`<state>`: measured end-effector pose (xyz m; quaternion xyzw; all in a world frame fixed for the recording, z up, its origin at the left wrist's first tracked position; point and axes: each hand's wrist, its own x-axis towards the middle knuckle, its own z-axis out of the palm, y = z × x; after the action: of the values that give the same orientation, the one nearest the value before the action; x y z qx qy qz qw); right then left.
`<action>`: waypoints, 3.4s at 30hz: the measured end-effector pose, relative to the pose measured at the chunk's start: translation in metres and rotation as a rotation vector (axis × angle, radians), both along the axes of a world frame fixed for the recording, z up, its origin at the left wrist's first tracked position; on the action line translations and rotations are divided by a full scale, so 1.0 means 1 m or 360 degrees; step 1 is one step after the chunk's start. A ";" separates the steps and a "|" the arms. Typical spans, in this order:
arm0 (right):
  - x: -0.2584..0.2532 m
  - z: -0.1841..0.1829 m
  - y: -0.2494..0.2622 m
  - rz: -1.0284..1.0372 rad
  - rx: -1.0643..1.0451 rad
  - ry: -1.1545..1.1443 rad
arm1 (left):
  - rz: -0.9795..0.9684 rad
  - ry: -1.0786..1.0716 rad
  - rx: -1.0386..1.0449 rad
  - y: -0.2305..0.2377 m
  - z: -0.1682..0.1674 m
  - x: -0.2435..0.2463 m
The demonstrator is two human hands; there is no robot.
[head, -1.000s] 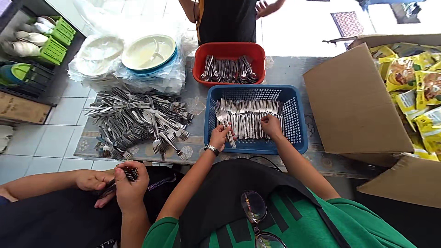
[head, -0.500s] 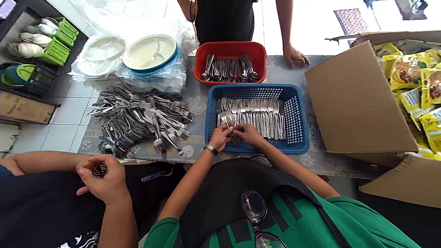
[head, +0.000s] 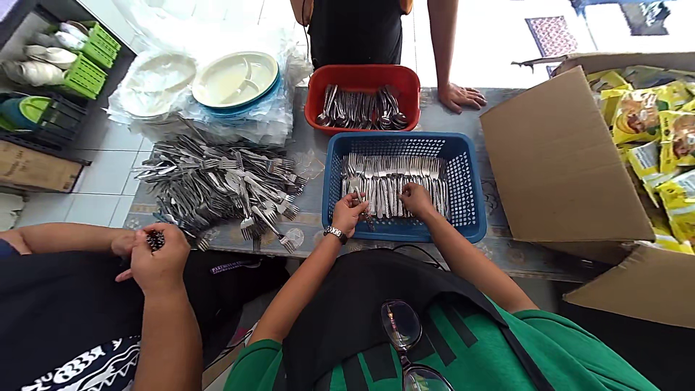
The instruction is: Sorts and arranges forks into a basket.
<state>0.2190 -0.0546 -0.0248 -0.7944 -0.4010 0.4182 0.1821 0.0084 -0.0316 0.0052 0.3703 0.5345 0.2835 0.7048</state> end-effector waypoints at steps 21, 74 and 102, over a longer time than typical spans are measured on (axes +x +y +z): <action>-0.010 0.012 -0.003 0.0207 0.0086 -0.0385 | -0.0423 0.0541 0.0066 0.043 -0.025 0.058; -0.016 -0.001 0.001 0.1327 0.0200 -0.0551 | -0.1938 0.1745 0.1026 0.045 -0.010 0.022; 0.025 0.006 -0.023 0.1225 -0.0025 -0.0920 | -0.1870 0.1490 0.1128 0.043 -0.009 0.027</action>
<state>0.2440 -0.0772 -0.0187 -0.6735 -0.6969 0.2203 -0.1107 0.0355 0.0116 -0.0043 0.8688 0.3713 -0.1625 0.2844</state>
